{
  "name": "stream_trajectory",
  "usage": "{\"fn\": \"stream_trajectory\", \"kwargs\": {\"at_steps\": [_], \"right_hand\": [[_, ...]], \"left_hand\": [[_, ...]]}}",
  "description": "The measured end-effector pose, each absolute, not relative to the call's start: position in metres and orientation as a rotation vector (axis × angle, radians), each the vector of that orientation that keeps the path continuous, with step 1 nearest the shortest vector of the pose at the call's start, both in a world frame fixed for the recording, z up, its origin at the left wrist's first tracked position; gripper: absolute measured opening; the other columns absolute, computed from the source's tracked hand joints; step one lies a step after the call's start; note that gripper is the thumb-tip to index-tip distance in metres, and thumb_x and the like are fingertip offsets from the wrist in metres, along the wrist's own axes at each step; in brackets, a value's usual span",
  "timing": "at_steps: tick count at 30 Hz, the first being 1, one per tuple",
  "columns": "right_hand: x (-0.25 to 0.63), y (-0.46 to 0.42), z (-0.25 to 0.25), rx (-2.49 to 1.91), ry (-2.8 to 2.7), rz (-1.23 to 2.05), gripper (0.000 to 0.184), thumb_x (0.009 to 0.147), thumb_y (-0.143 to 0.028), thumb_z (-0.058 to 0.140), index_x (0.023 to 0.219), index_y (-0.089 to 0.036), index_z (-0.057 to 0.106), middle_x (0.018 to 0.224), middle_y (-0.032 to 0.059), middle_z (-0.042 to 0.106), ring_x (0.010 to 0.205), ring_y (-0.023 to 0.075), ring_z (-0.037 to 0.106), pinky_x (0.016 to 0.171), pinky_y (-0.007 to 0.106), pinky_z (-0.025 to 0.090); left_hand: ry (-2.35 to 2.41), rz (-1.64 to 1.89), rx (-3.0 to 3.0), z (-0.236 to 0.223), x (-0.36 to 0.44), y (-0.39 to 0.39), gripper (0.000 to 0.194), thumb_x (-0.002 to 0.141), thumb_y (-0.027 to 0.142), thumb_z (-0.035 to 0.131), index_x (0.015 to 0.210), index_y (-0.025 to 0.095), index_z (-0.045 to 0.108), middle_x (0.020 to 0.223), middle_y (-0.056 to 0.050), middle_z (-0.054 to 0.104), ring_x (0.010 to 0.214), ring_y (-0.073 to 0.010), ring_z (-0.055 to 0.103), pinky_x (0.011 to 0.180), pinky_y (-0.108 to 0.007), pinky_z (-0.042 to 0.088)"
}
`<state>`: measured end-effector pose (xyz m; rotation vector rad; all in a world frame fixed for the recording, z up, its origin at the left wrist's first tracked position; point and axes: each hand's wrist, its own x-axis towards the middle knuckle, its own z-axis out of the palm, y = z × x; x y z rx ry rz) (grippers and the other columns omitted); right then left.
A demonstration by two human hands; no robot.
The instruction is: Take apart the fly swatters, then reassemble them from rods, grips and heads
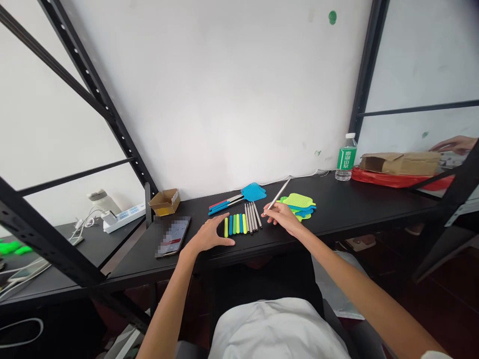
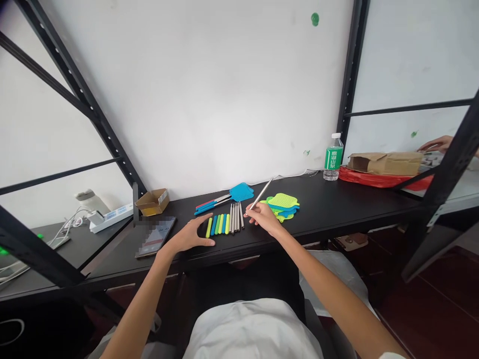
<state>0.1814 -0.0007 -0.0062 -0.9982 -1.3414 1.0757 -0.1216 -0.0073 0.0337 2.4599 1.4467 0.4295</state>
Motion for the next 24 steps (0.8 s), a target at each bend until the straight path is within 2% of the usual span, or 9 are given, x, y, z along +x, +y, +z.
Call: {"fn": "stream_trajectory", "kwargs": {"at_steps": [3,9,14,18,24], "right_hand": [[0.183,-0.001,-0.009,-1.007,-1.368,1.051,0.021,0.083,-0.034,0.068,0.095,-0.017,0.065,0.090,0.0088,0.075,0.059,0.0109,0.062,0.046,0.017,0.043],[0.182,0.002,-0.015,-1.024,-1.412,0.997,0.022,0.082,-0.037,0.068,0.093,-0.018,0.068,0.088,0.0076,0.074,0.062,0.0127,0.064,0.048,0.018,0.044],[0.182,0.005,-0.018,-1.025,-1.388,0.983,0.021,0.080,-0.036,0.070,0.091,-0.018,0.069,0.087,0.0058,0.073,0.060,0.0121,0.063,0.046,0.018,0.043],[0.182,0.005,-0.018,-1.036,-1.385,0.982,0.021,0.079,-0.035,0.072,0.091,-0.018,0.069,0.085,0.0049,0.071,0.063,0.0124,0.063,0.047,0.018,0.043],[0.182,0.004,-0.018,-1.029,-1.366,0.989,0.026,0.077,-0.036,0.074,0.094,-0.018,0.067,0.086,0.0052,0.071,0.065,0.0138,0.064,0.047,0.019,0.044]], "left_hand": [[1.404,0.452,2.418,0.029,-0.124,-0.005,0.100,0.069,0.068,0.074,0.154,0.031,0.035,0.156,-0.008,0.041,0.140,-0.0369,0.039,0.111,-0.046,0.036],[1.367,0.546,2.343,0.025,-0.127,0.000,0.089,0.073,0.062,0.074,0.150,0.031,0.042,0.146,-0.007,0.053,0.136,-0.0340,0.044,0.113,-0.046,0.034],[1.267,0.596,2.356,0.025,-0.134,0.002,0.066,0.082,0.038,0.062,0.146,0.028,0.046,0.139,-0.005,0.059,0.130,-0.0290,0.052,0.109,-0.041,0.041],[1.251,0.675,2.407,0.018,-0.135,0.007,0.063,0.078,0.017,0.049,0.140,0.026,0.052,0.130,-0.004,0.065,0.124,-0.0253,0.056,0.105,-0.038,0.044],[1.428,0.840,2.383,0.007,-0.128,0.012,0.052,0.075,0.010,0.044,0.122,0.020,0.065,0.103,-0.006,0.069,0.095,-0.0203,0.064,0.089,-0.031,0.051]]}}
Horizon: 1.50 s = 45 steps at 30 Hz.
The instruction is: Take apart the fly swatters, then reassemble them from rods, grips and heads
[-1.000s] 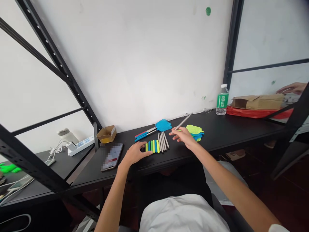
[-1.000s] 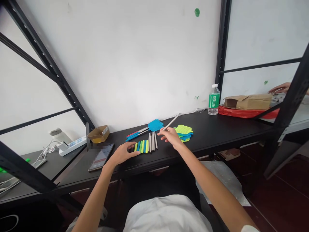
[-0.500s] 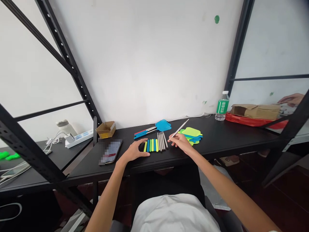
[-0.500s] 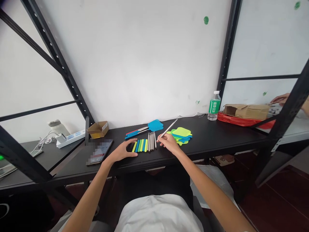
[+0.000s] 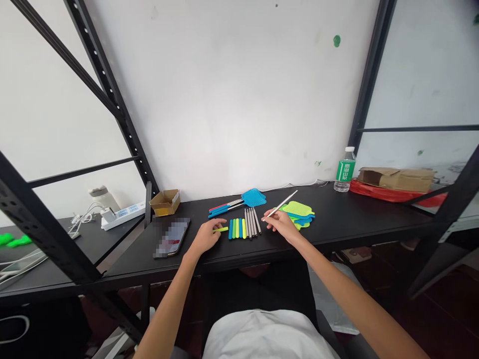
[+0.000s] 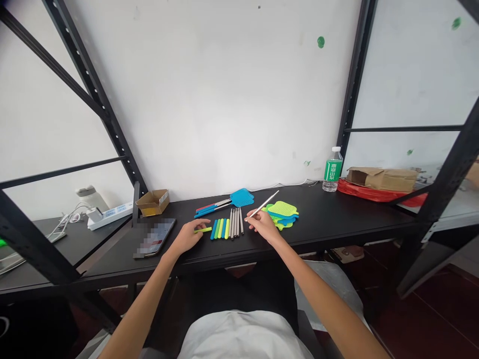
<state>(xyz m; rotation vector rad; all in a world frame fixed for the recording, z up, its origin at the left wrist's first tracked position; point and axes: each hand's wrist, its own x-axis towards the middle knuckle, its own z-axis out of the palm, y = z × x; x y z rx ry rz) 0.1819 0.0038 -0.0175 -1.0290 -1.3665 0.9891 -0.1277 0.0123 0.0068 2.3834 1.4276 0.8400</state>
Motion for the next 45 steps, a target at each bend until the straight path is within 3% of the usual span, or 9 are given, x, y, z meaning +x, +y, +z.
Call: {"fn": "stream_trajectory", "kwargs": {"at_steps": [5,10,16,20,24,31,35,40,45], "right_hand": [[0.181,0.004,-0.018,-1.032,-1.347,0.991,0.026,0.075,-0.035,0.073,0.093,-0.019,0.063,0.092,0.0064,0.072,0.063,0.0141,0.065,0.046,0.020,0.044],[0.181,0.004,-0.017,-1.023,-1.341,0.994,0.023,0.077,-0.034,0.069,0.093,-0.019,0.061,0.093,0.0071,0.073,0.062,0.0134,0.065,0.046,0.019,0.044],[0.180,0.004,-0.013,-1.032,-1.289,1.035,0.029,0.084,-0.045,0.061,0.091,-0.017,0.066,0.095,0.0095,0.071,0.060,0.0135,0.065,0.043,0.019,0.044],[0.180,0.005,-0.016,-1.024,-1.283,1.018,0.029,0.083,-0.044,0.062,0.086,-0.016,0.068,0.078,0.0046,0.065,0.054,0.0116,0.059,0.043,0.020,0.042],[0.181,0.006,-0.018,-0.996,-1.284,0.965,0.021,0.077,-0.036,0.068,0.087,-0.018,0.064,0.056,-0.0055,0.047,0.046,0.0096,0.044,0.042,0.021,0.037],[0.181,0.003,-0.016,-0.947,-1.209,0.986,0.032,0.074,-0.039,0.076,0.090,-0.021,0.055,0.053,-0.0084,0.044,0.045,0.0093,0.040,0.043,0.021,0.035],[0.181,0.002,-0.013,-0.909,-1.159,1.047,0.034,0.075,-0.044,0.076,0.090,-0.020,0.057,0.061,-0.0040,0.054,0.048,0.0100,0.047,0.042,0.020,0.037],[0.182,0.002,-0.009,-0.948,-1.100,1.124,0.035,0.084,-0.048,0.060,0.094,-0.015,0.068,0.080,0.0089,0.070,0.052,0.0120,0.057,0.042,0.020,0.039],[0.183,0.003,-0.009,-0.905,-1.121,1.158,0.042,0.087,-0.047,0.051,0.094,-0.013,0.073,0.081,0.0099,0.069,0.051,0.0112,0.055,0.042,0.021,0.038]], "left_hand": [[1.556,0.749,2.476,0.007,-0.123,0.009,0.049,0.078,0.011,0.045,0.118,0.023,0.069,0.094,-0.005,0.067,0.093,-0.0216,0.063,0.085,-0.032,0.049],[1.611,0.744,2.543,0.009,-0.120,0.004,0.034,0.085,0.020,0.043,0.104,0.024,0.072,0.106,-0.005,0.068,0.100,-0.0238,0.063,0.089,-0.032,0.046],[1.639,0.791,2.580,0.012,-0.117,-0.002,0.025,0.089,0.023,0.041,0.097,0.024,0.065,0.102,-0.003,0.070,0.093,-0.0229,0.063,0.077,-0.029,0.042],[1.661,0.766,2.612,0.013,-0.115,-0.007,0.022,0.089,0.024,0.038,0.087,0.024,0.060,0.087,-0.002,0.068,0.082,-0.0220,0.062,0.068,-0.028,0.035],[1.700,0.734,2.644,0.013,-0.113,-0.008,0.017,0.087,0.026,0.041,0.076,0.023,0.053,0.072,-0.002,0.061,0.072,-0.0212,0.057,0.061,-0.028,0.027],[1.669,0.718,2.628,0.011,-0.113,-0.006,0.020,0.087,0.027,0.040,0.069,0.022,0.046,0.067,-0.001,0.056,0.066,-0.0187,0.051,0.059,-0.028,0.023],[1.647,0.722,2.649,0.010,-0.114,-0.005,0.020,0.086,0.026,0.040,0.069,0.021,0.049,0.071,-0.002,0.061,0.069,-0.0189,0.053,0.060,-0.029,0.023],[1.622,0.731,2.663,0.009,-0.116,-0.005,0.020,0.087,0.025,0.040,0.072,0.022,0.053,0.073,-0.001,0.063,0.070,-0.0190,0.055,0.060,-0.028,0.025],[1.616,0.731,2.679,0.007,-0.117,-0.003,0.020,0.089,0.025,0.040,0.076,0.023,0.056,0.074,0.000,0.064,0.071,-0.0191,0.056,0.061,-0.028,0.026]]}}
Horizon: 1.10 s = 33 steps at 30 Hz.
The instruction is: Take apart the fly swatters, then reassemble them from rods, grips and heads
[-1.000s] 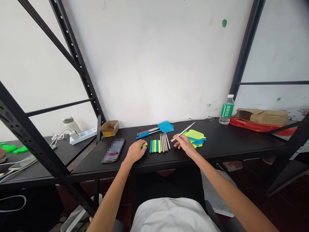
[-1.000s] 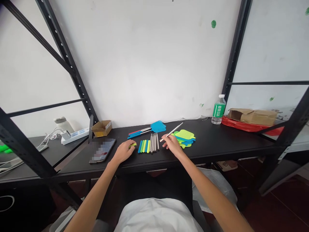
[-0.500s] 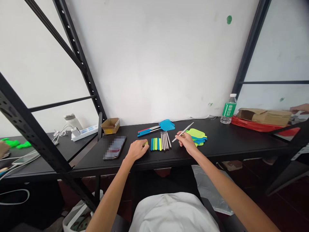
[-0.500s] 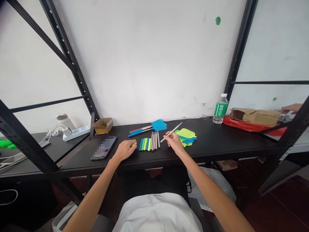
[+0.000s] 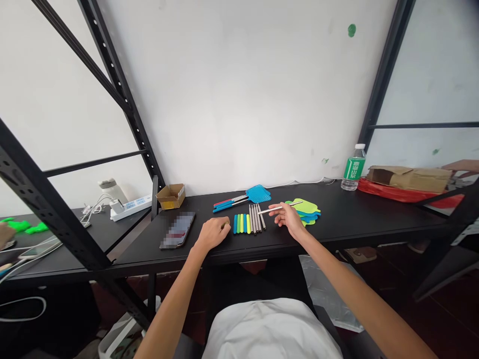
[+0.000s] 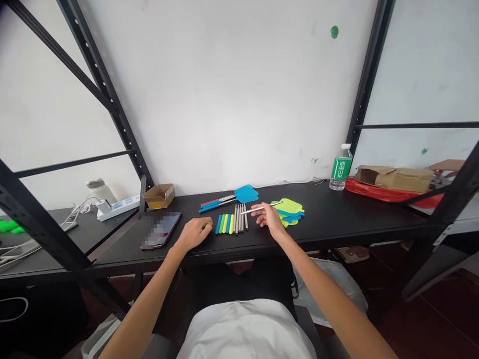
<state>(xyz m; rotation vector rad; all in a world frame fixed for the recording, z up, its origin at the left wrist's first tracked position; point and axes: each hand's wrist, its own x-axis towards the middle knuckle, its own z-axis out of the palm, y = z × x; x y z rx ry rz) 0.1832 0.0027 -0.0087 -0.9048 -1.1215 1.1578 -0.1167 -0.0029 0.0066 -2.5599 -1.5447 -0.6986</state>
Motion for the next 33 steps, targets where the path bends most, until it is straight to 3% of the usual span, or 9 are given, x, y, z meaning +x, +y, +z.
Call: {"fn": "stream_trajectory", "kwargs": {"at_steps": [5,9,13,19,28,33], "right_hand": [[0.1829,0.0014,-0.0111,-0.885,-1.150,1.064,0.026,0.079,-0.041,0.068,0.084,-0.015,0.069,0.064,-0.0012,0.053,0.047,0.0074,0.042,0.041,0.020,0.035],[0.1818,0.0005,-0.0116,-0.865,-1.159,1.065,0.028,0.075,-0.040,0.077,0.083,-0.019,0.061,0.062,-0.0033,0.054,0.048,0.0081,0.044,0.042,0.020,0.035],[0.1818,0.0005,-0.0101,-0.900,-1.101,1.102,0.030,0.077,-0.044,0.075,0.086,-0.019,0.061,0.065,0.0010,0.063,0.051,0.0121,0.055,0.043,0.020,0.039],[0.1829,-0.0026,-0.0054,-0.919,-1.089,1.203,0.040,0.089,-0.050,0.052,0.093,-0.014,0.070,0.085,0.0147,0.074,0.058,0.0167,0.065,0.047,0.023,0.045],[0.1821,-0.0026,-0.0056,-0.894,-1.111,1.109,0.036,0.073,-0.048,0.077,0.084,-0.016,0.067,0.068,0.0034,0.066,0.049,0.0095,0.050,0.043,0.020,0.036],[0.1789,-0.0060,-0.0020,-0.885,-1.073,1.191,0.035,0.070,-0.046,0.082,0.084,-0.019,0.064,0.082,0.0075,0.073,0.054,0.0118,0.058,0.045,0.021,0.040]], "left_hand": [[-1.545,-0.664,-2.550,0.0061,-0.1170,-0.0012,0.022,0.089,0.025,0.040,0.075,0.023,0.056,0.074,-0.001,0.064,0.071,-0.0192,0.057,0.061,-0.028,0.026],[-1.551,-0.657,-2.551,0.0059,-0.1168,-0.0011,0.021,0.089,0.026,0.041,0.076,0.024,0.057,0.075,-0.001,0.065,0.073,-0.0199,0.058,0.061,-0.028,0.025],[-1.542,-0.634,-2.540,0.0057,-0.1167,-0.0016,0.023,0.090,0.025,0.039,0.075,0.024,0.057,0.076,-0.001,0.066,0.072,-0.0197,0.058,0.060,-0.029,0.025],[-1.570,-0.610,-2.527,0.0069,-0.1154,-0.0026,0.021,0.090,0.026,0.040,0.079,0.024,0.058,0.077,-0.001,0.066,0.074,-0.0203,0.059,0.059,-0.029,0.025],[-1.556,-0.612,-2.544,0.0083,-0.1156,-0.0042,0.021,0.091,0.026,0.039,0.080,0.023,0.057,0.077,-0.002,0.065,0.074,-0.0208,0.059,0.060,-0.028,0.025],[-1.546,-0.639,-2.561,0.0108,-0.1151,-0.0070,0.020,0.091,0.026,0.039,0.082,0.024,0.058,0.073,-0.002,0.063,0.074,-0.0216,0.060,0.061,-0.028,0.028]]}}
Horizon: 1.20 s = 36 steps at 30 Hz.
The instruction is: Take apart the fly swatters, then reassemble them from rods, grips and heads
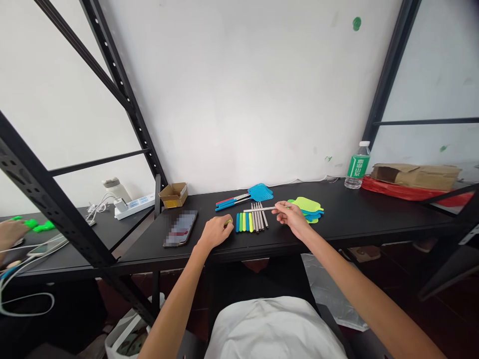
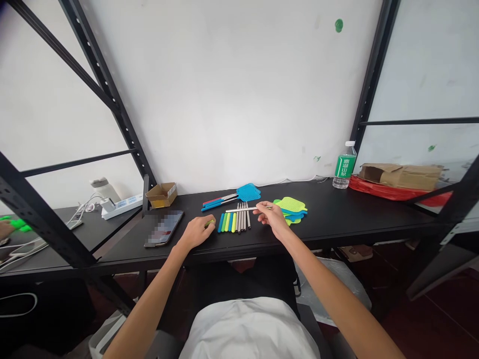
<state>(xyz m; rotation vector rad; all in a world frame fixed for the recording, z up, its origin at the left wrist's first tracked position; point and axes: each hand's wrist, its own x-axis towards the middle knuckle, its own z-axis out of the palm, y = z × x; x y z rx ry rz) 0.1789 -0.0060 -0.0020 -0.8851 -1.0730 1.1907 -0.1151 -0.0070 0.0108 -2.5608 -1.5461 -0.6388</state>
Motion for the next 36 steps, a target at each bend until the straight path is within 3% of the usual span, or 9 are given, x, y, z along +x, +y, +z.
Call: {"fn": "stream_trajectory", "kwargs": {"at_steps": [4,14,25,36], "right_hand": [[0.1737,-0.0100,-0.0012,-0.896,-1.161,1.198,0.035,0.075,-0.048,0.078,0.090,-0.018,0.070,0.092,0.0114,0.075,0.058,0.0128,0.061,0.046,0.022,0.040],[0.1723,-0.0089,-0.0093,-0.906,-1.393,1.100,0.040,0.084,-0.056,0.069,0.094,-0.017,0.070,0.090,0.0107,0.076,0.057,0.0111,0.060,0.048,0.020,0.039],[0.1703,-0.0108,-0.0079,-0.925,-1.495,1.063,0.036,0.084,-0.052,0.070,0.096,-0.018,0.069,0.092,0.0086,0.075,0.058,0.0112,0.059,0.049,0.021,0.041],[0.1708,-0.0097,-0.0090,-0.930,-1.501,1.039,0.036,0.084,-0.051,0.070,0.097,-0.018,0.070,0.092,0.0097,0.074,0.058,0.0123,0.060,0.048,0.021,0.041]], "left_hand": [[-1.536,-0.621,-2.573,0.0114,-0.1154,-0.0071,0.023,0.092,0.025,0.037,0.084,0.024,0.058,0.074,-0.002,0.064,0.074,-0.0218,0.060,0.062,-0.028,0.029],[-1.471,-0.660,-2.612,0.0135,-0.1138,-0.0102,0.024,0.096,0.026,0.036,0.086,0.023,0.058,0.076,-0.001,0.064,0.073,-0.0204,0.060,0.063,-0.028,0.031],[-1.447,-0.697,-2.709,0.0183,-0.1124,-0.0148,0.033,0.101,0.038,0.034,0.108,0.024,0.063,0.089,-0.003,0.070,0.081,-0.0217,0.064,0.066,-0.027,0.036],[-1.403,-0.742,-2.729,0.0160,-0.1144,-0.0121,0.036,0.100,0.039,0.037,0.110,0.023,0.068,0.095,-0.005,0.072,0.082,-0.0217,0.065,0.067,-0.027,0.038]]}}
